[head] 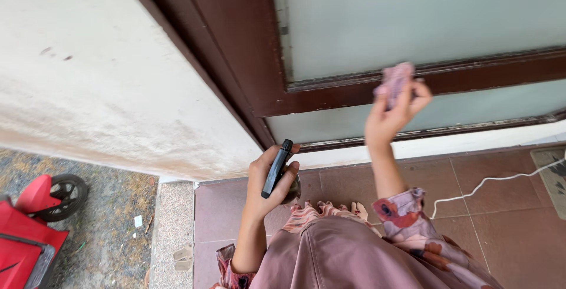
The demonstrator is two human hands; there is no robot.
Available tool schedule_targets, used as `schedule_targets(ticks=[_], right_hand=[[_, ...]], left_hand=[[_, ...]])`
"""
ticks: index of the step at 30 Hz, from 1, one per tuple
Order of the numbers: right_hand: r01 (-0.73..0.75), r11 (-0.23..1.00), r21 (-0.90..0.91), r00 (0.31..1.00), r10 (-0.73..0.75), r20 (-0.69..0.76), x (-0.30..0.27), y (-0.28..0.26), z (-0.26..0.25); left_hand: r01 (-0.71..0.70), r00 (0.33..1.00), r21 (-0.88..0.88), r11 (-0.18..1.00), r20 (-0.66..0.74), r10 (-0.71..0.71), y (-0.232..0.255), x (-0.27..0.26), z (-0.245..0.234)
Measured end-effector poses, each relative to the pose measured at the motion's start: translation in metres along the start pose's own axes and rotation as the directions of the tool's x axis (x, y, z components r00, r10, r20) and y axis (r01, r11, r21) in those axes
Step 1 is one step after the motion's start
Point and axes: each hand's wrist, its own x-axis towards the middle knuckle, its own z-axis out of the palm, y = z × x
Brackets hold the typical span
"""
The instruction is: The person sprays a cleaning solution onto a frosted glass window and wipes the surface with a cloth. The person holds the spray bottle in one hand and the cloth in the other, repeatedly spraying and wiping the window frame and glass.
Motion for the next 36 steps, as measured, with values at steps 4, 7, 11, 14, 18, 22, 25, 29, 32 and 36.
schedule_targets(ticks=[4, 7, 11, 14, 18, 22, 25, 29, 32, 36], right_hand=[[0.312, 0.899, -0.307, 0.922, -0.209, 0.325, -0.051, -0.043, 0.063], [0.173, 0.978, -0.115, 0.908, -0.113, 0.403, -0.076, -0.055, 0.093], [0.289, 0.946, -0.148, 0.889, -0.208, 0.409, -0.077, -0.038, 0.085], [0.343, 0.911, -0.229, 0.898, -0.246, 0.366, -0.065, -0.020, 0.059], [0.194, 0.947, -0.258, 0.973, -0.150, 0.178, -0.052, -0.009, 0.034], [0.186, 0.971, -0.149, 0.976, -0.164, 0.147, -0.057, -0.019, 0.057], [0.327, 0.943, -0.069, 0.916, -0.298, 0.268, -0.064, -0.038, 0.095], [0.441, 0.895, -0.067, 0.836, -0.382, 0.394, -0.077, -0.069, 0.134], [0.493, 0.868, -0.055, 0.771, -0.407, 0.490, -0.084, -0.073, 0.134], [0.505, 0.861, -0.060, 0.741, -0.397, 0.542, -0.091, -0.052, 0.114]], left_hand=[[-0.034, 0.998, 0.000, 0.999, -0.062, 0.034, -0.006, -0.011, -0.021], [-0.063, 0.993, 0.026, 0.998, -0.093, 0.065, -0.010, -0.017, -0.033], [0.012, 0.995, 0.054, 0.998, -0.097, -0.007, -0.012, -0.019, -0.041], [-0.041, 0.995, 0.035, 0.999, -0.093, 0.044, -0.012, -0.018, -0.041], [-0.065, 0.993, 0.026, 0.998, -0.095, 0.068, -0.013, -0.016, -0.044], [0.014, 0.996, -0.002, 1.000, -0.083, -0.014, -0.016, -0.016, -0.046], [-0.047, 0.993, 0.001, 0.999, -0.108, 0.047, -0.017, -0.018, -0.049], [-0.033, 0.991, 0.009, 0.999, -0.131, 0.034, -0.017, -0.024, -0.054], [0.011, 0.990, 0.024, 1.000, -0.140, -0.008, -0.016, -0.024, -0.057], [-0.016, 0.989, 0.030, 0.999, -0.147, 0.020, -0.013, -0.026, -0.056]])
